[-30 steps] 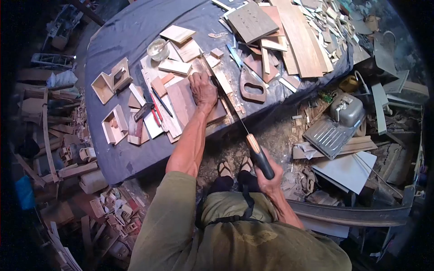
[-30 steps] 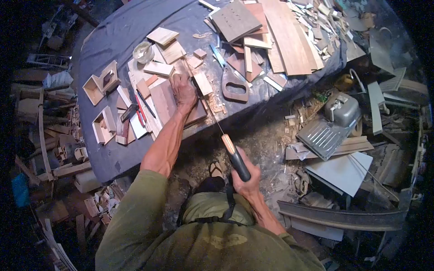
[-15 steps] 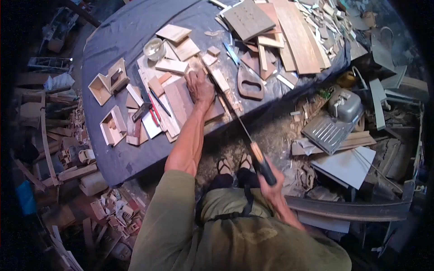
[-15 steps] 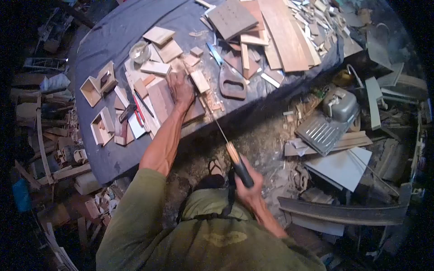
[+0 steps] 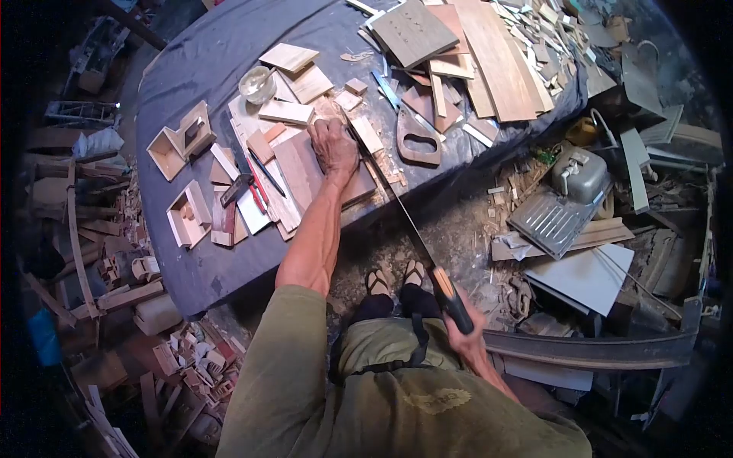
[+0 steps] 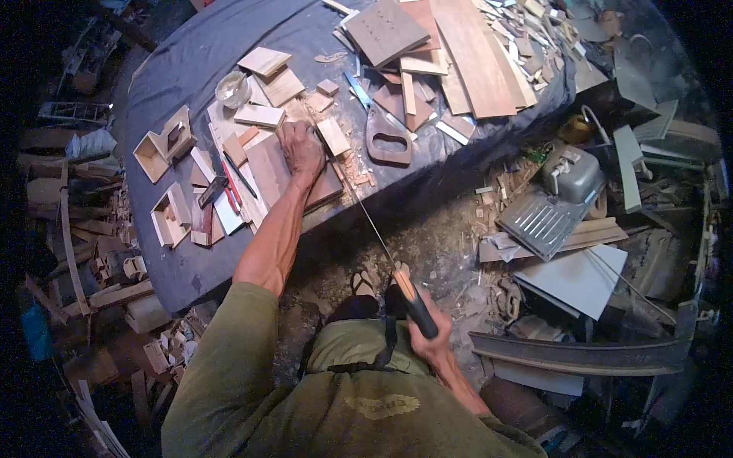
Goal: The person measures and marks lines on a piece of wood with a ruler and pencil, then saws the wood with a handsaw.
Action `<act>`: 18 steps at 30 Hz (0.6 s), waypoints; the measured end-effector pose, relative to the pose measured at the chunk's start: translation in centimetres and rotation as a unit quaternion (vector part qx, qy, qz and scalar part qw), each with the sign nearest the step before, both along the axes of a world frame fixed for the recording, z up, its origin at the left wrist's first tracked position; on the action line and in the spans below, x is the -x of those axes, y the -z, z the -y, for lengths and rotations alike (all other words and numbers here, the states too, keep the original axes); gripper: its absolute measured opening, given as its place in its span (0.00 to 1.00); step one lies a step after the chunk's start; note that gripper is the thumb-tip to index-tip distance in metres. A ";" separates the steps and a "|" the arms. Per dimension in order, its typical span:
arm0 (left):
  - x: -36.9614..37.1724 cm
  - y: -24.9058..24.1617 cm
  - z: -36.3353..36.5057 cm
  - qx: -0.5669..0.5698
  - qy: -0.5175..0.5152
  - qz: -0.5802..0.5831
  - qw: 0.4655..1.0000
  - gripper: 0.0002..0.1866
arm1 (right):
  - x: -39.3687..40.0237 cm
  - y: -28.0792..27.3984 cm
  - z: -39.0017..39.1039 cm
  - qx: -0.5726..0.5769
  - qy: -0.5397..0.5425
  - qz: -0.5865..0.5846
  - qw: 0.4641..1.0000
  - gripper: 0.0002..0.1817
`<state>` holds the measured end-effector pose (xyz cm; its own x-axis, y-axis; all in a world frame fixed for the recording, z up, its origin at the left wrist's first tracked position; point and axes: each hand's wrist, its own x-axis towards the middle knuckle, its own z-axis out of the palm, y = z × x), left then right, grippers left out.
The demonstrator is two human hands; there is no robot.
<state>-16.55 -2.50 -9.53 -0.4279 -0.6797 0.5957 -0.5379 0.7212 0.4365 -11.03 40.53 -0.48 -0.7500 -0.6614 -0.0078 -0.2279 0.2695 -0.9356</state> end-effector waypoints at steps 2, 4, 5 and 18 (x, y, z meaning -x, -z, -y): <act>0.2 -0.2 0.0 0.001 0.001 0.006 1.000 0.07 | -1.0 -0.5 -3.1 -0.024 -0.002 0.004 1.000 0.30; -0.2 0.0 0.0 -0.002 0.006 0.009 1.000 0.07 | -0.6 -0.8 -0.6 0.012 0.009 -0.038 0.999 0.30; -0.2 0.1 0.1 -0.004 0.011 0.004 1.000 0.08 | -0.1 -1.1 1.4 0.031 0.016 -0.059 0.998 0.29; -0.3 -0.9 -0.4 -0.049 0.021 0.024 0.998 0.09 | 0.3 -2.2 2.0 0.005 0.005 0.013 1.000 0.31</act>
<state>-16.23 -2.13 -8.66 -0.4831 -0.7151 0.5052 -0.5300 0.6981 0.4814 -11.37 38.56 1.73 -0.7563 -0.6540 -0.0199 -0.2015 0.2618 -0.9438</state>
